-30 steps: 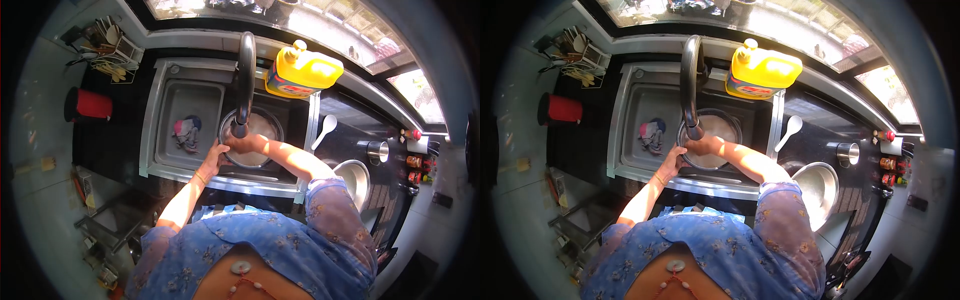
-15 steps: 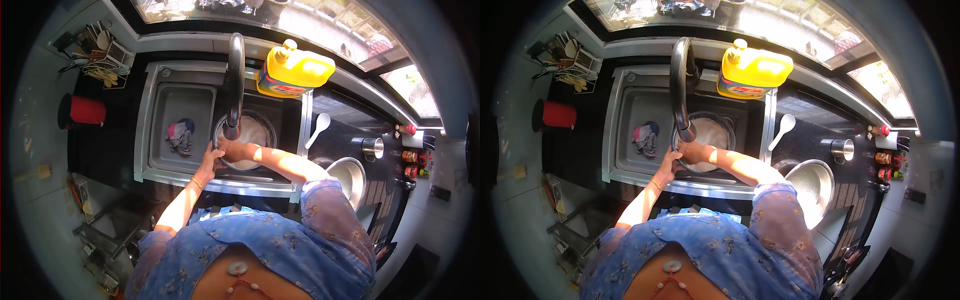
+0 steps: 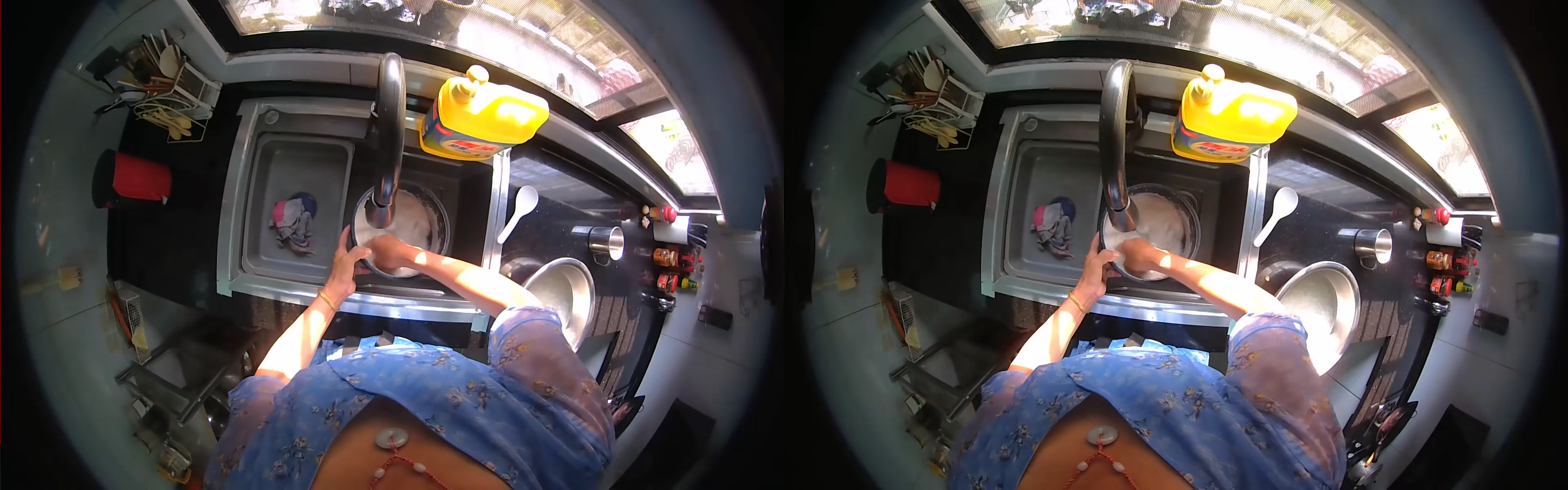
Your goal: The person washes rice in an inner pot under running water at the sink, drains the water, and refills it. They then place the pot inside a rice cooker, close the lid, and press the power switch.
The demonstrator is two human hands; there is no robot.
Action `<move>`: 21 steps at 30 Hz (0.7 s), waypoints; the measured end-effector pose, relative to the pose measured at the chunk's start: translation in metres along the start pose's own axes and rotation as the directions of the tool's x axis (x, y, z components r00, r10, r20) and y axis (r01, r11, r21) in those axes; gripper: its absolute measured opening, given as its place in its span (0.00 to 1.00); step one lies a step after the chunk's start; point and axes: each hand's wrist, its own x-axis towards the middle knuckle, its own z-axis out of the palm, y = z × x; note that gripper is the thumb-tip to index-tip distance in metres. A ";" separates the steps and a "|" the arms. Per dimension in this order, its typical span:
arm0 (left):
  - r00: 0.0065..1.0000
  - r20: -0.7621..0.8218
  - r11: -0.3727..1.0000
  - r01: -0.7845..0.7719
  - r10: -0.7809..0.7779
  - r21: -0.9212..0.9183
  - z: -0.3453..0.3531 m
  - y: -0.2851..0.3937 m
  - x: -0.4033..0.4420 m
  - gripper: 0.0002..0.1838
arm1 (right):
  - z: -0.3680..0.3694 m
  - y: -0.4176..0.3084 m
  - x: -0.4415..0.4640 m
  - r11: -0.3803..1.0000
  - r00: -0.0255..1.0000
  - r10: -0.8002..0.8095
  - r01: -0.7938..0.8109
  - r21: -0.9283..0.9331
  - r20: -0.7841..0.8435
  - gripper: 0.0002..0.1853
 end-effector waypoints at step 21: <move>0.998 0.058 0.991 -0.029 0.037 -0.134 -0.002 -0.001 0.000 0.39 | -0.047 0.008 0.004 0.977 0.874 0.114 -0.011 0.214 -0.472 0.17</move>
